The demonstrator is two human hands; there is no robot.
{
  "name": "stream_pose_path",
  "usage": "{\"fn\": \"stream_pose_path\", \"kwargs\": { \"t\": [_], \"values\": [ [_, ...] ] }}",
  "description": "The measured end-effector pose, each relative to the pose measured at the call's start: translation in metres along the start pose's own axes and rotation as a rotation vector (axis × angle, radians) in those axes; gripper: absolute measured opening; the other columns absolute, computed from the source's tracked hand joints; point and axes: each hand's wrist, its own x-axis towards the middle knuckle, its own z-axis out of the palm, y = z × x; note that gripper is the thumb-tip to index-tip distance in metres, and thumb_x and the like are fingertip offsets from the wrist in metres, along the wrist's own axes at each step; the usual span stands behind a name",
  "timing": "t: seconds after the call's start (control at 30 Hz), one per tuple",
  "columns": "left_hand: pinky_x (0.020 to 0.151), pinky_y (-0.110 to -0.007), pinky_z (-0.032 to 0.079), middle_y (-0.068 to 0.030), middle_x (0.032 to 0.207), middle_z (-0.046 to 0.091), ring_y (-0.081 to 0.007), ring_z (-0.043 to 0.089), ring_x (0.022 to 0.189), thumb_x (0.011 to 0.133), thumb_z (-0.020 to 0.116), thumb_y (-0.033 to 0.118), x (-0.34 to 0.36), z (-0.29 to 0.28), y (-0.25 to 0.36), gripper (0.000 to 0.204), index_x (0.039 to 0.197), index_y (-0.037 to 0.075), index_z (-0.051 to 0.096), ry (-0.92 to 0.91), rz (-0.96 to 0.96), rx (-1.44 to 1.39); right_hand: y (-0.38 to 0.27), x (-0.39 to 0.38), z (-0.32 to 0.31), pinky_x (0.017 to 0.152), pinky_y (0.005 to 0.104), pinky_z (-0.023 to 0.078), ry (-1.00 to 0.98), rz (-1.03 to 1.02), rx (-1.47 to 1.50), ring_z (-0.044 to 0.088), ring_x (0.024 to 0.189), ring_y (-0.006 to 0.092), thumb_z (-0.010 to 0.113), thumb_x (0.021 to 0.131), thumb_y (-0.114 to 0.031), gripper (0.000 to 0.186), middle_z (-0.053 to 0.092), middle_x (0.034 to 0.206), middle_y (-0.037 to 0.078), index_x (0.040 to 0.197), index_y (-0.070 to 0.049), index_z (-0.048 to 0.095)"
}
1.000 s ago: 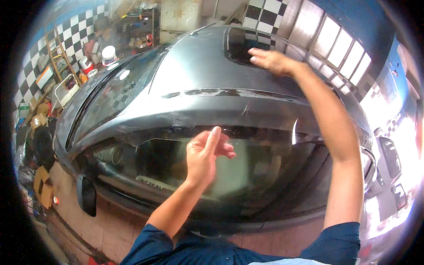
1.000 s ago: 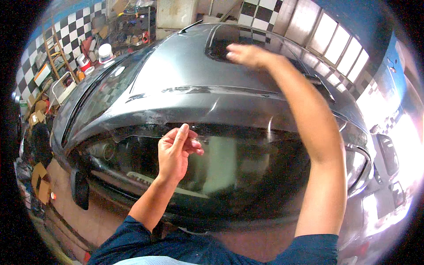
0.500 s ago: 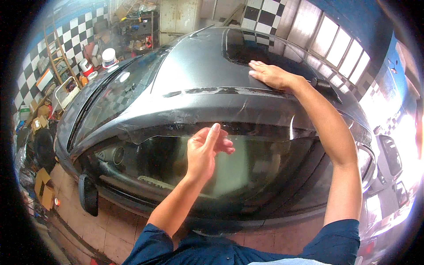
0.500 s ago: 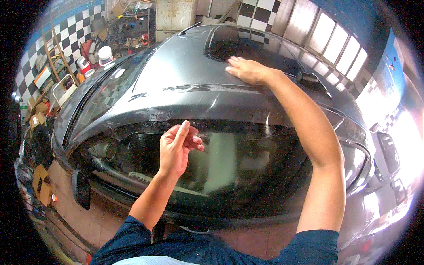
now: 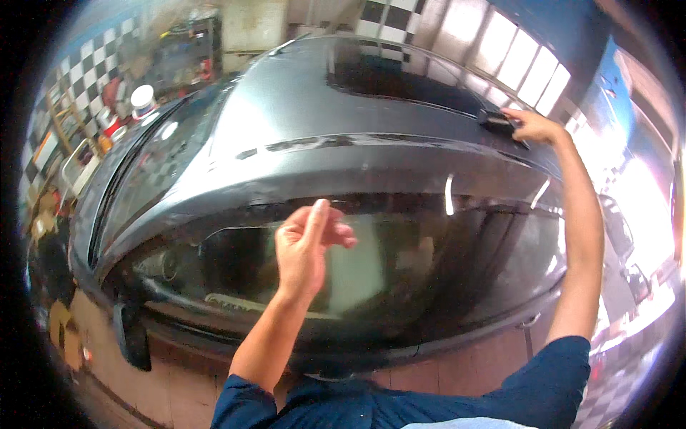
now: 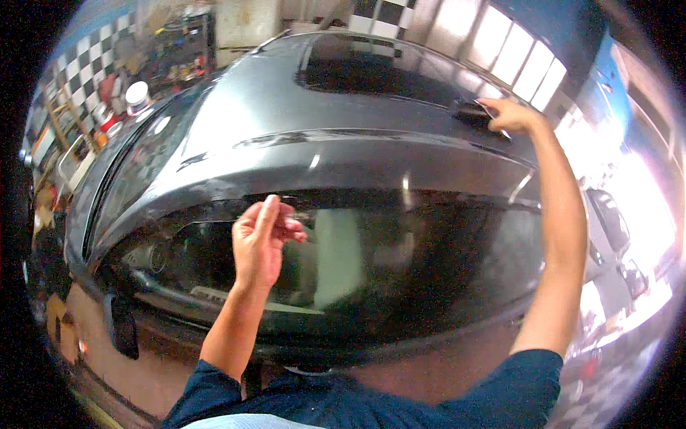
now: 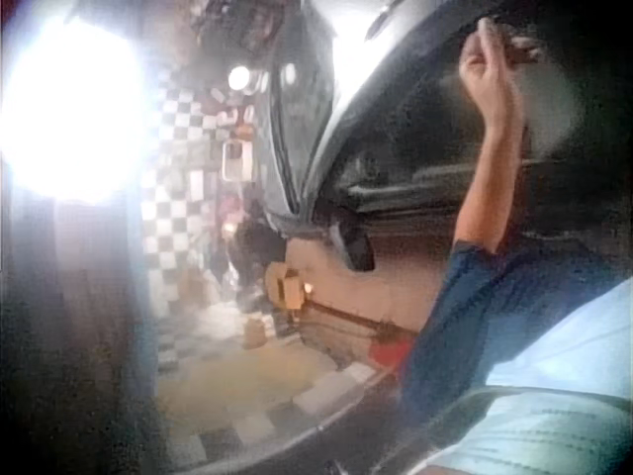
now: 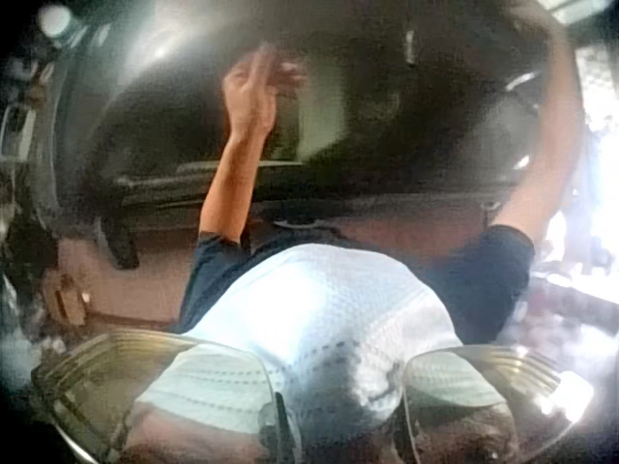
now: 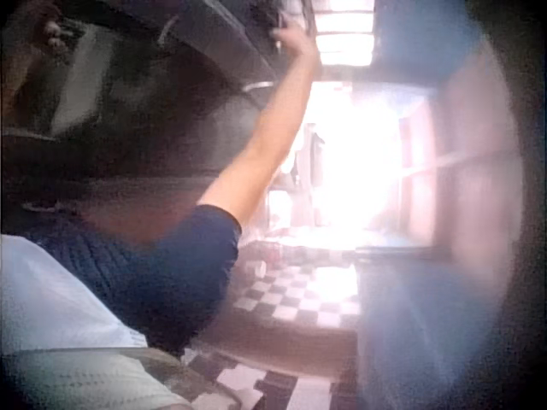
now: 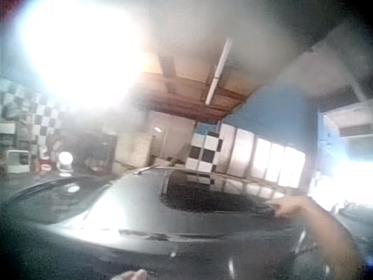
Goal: The person applies a tint film to the rear side window of a car. They use a squeegee to smooth the film, spray liquid from a bottle to adjust the film, and press the edges by hand to adhere it to the window.
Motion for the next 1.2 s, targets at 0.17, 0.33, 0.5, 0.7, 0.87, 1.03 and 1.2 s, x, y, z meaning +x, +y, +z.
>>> {"fn": "stream_pose_path", "kwargs": {
  "t": [0.17, 0.33, 0.5, 0.7, 0.87, 1.03, 1.2],
  "values": [
    [0.052, -0.031, 0.053, -0.01, 0.066, 0.062, -0.0164, 0.06, 0.055, 0.094, 0.052, 0.021, 0.002, 0.0, 0.001, 0.027, 0.082, -0.002, 0.062, -0.012, 0.01, -0.005, 0.019, 0.015, 0.018, 0.097, 0.0337, 0.038, 0.039, 0.06, -0.008, 0.049, 0.116, 0.0268, 0.061, 0.078, -0.014, 0.069, 0.051, 0.127, 0.017, 0.14, -0.015, 0.031],
    [0.053, -0.031, 0.054, -0.0105, 0.067, 0.062, -0.0169, 0.061, 0.057, 0.094, 0.053, 0.021, 0.001, -0.004, 0.002, 0.027, 0.083, -0.002, 0.062, -0.016, 0.015, -0.003, 0.018, 0.025, 0.027, 0.094, 0.0369, 0.04, 0.188, -0.081, -0.206, 0.052, 0.111, 0.0292, 0.06, 0.079, -0.012, 0.059, 0.054, 0.121, 0.017, 0.133, -0.013, 0.037],
    [0.056, -0.032, 0.054, -0.0108, 0.068, 0.062, -0.0176, 0.062, 0.058, 0.093, 0.054, 0.022, 0.001, -0.004, 0.0, 0.027, 0.085, -0.002, 0.06, -0.039, -0.029, -0.014, 0.001, 0.037, 0.032, 0.083, 0.0393, 0.046, 0.445, -0.035, -0.296, 0.061, 0.094, 0.0297, 0.063, 0.075, -0.012, 0.048, 0.062, 0.098, 0.018, 0.12, -0.01, 0.046],
    [0.053, -0.031, 0.054, -0.0116, 0.068, 0.064, -0.0179, 0.062, 0.057, 0.094, 0.052, 0.022, 0.001, -0.004, 0.001, 0.027, 0.084, -0.002, 0.061, -0.039, -0.027, 0.026, -0.083, 0.119, 0.014, 0.081, 0.0351, 0.047, 0.681, -0.624, -0.044, 0.059, 0.089, 0.0241, 0.073, 0.077, -0.023, 0.043, 0.062, 0.096, 0.014, 0.109, -0.003, 0.054],
    [0.054, -0.031, 0.054, -0.0119, 0.068, 0.063, -0.0182, 0.063, 0.058, 0.094, 0.051, 0.021, 0.001, -0.005, 0.002, 0.027, 0.085, -0.002, 0.061, -0.043, -0.018, 0.026, -0.22, 0.144, 0.058, 0.076, 0.0431, 0.047, 0.601, -0.835, -0.09, 0.06, 0.088, 0.0383, 0.069, 0.077, -0.017, 0.036, 0.061, 0.091, 0.022, 0.105, -0.003, 0.051],
    [0.055, -0.031, 0.054, -0.0122, 0.068, 0.063, -0.0188, 0.063, 0.06, 0.095, 0.051, 0.021, 0.002, -0.006, 0.002, 0.027, 0.085, -0.003, 0.06, -0.074, -0.041, 0.001, -0.255, 0.108, 0.069, 0.073, 0.0408, 0.046, 0.47, -0.864, -0.015, 0.058, 0.081, 0.0389, 0.068, 0.076, -0.014, 0.033, 0.06, 0.083, 0.021, 0.102, -0.003, 0.051],
    [0.056, -0.031, 0.053, -0.0127, 0.069, 0.064, -0.0191, 0.063, 0.059, 0.094, 0.051, 0.021, 0.003, -0.006, 0.003, 0.027, 0.085, -0.003, 0.06, -0.072, -0.035, -0.02, -0.249, 0.078, 0.062, 0.073, 0.0292, 0.044, 0.266, -0.958, 0.195, 0.053, 0.08, 0.0147, 0.07, 0.077, -0.014, 0.021, 0.058, 0.083, 0.004, 0.09, -0.007, 0.055]
  ]
}}
